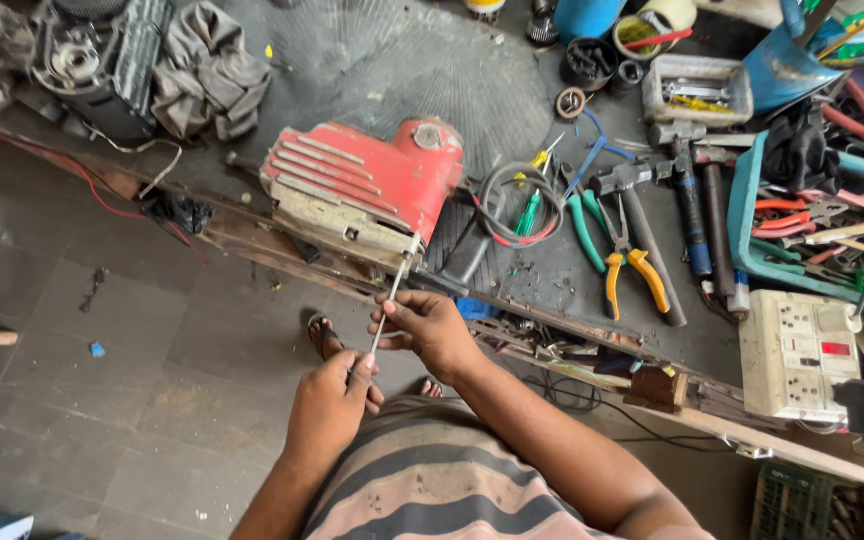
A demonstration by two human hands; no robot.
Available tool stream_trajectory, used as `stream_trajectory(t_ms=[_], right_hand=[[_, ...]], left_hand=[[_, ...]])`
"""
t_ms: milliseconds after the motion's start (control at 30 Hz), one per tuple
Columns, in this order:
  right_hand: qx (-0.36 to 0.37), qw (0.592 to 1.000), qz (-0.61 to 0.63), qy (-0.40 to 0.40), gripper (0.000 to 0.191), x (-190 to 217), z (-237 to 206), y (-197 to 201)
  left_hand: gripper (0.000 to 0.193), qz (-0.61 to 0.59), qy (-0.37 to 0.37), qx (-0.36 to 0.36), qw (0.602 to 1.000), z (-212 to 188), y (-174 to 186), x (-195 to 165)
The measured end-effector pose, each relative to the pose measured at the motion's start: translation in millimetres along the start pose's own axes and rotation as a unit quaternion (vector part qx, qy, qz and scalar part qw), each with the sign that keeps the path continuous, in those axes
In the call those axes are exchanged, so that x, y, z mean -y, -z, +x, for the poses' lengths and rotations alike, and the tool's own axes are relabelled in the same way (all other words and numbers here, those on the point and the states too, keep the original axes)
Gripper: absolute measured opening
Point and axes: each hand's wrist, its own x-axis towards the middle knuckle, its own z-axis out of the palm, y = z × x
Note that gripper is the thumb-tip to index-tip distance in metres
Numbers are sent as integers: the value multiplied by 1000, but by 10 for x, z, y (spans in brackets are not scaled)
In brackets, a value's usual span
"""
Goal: The person uses an L-shaped hex key to loosen and tighten bolts on the housing of a red power tool clamped at the edge of a workbench. They reposition the tool, work on bolts from different sides, then lift and reattach the black handle assembly before setting the tool back down.
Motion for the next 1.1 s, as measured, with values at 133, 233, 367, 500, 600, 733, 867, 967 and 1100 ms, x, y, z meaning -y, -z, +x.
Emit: stream_trajectory(t_ms=[133,233,367,500,600,733,867,967,1100], right_hand=[[-10,1000,5,-2,27,-18,12,-7],[-18,1000,4,-4,27,-2,-7,-16],[-17,1000,11,-6,26,36,-34,-47],[-41,999,-2,-19,25,60,-56,-70],[-35,999,3,-14,23,72,-59,-67],[-23,999,39,-11,19,42,-13,-65],[-20,997,68,-1,17,-85,53,-55],[-18,996,88,15,18,-191,82,-3],[-24,995,94,31,18,-267,92,24]], left_hand=[[25,7,-21,-5,1000,20,44,1],[23,8,-11,-9,1000,2,64,-30],[22,48,-10,-12,999,5,101,-93],[22,56,-23,-3,998,0,143,-122],[23,67,-25,-1,997,24,159,-136],[20,117,-102,-59,986,61,181,-169],[23,181,-239,-158,941,82,181,-198],[25,168,-218,-145,950,147,160,-214],[29,186,-102,-96,973,224,117,-258]])
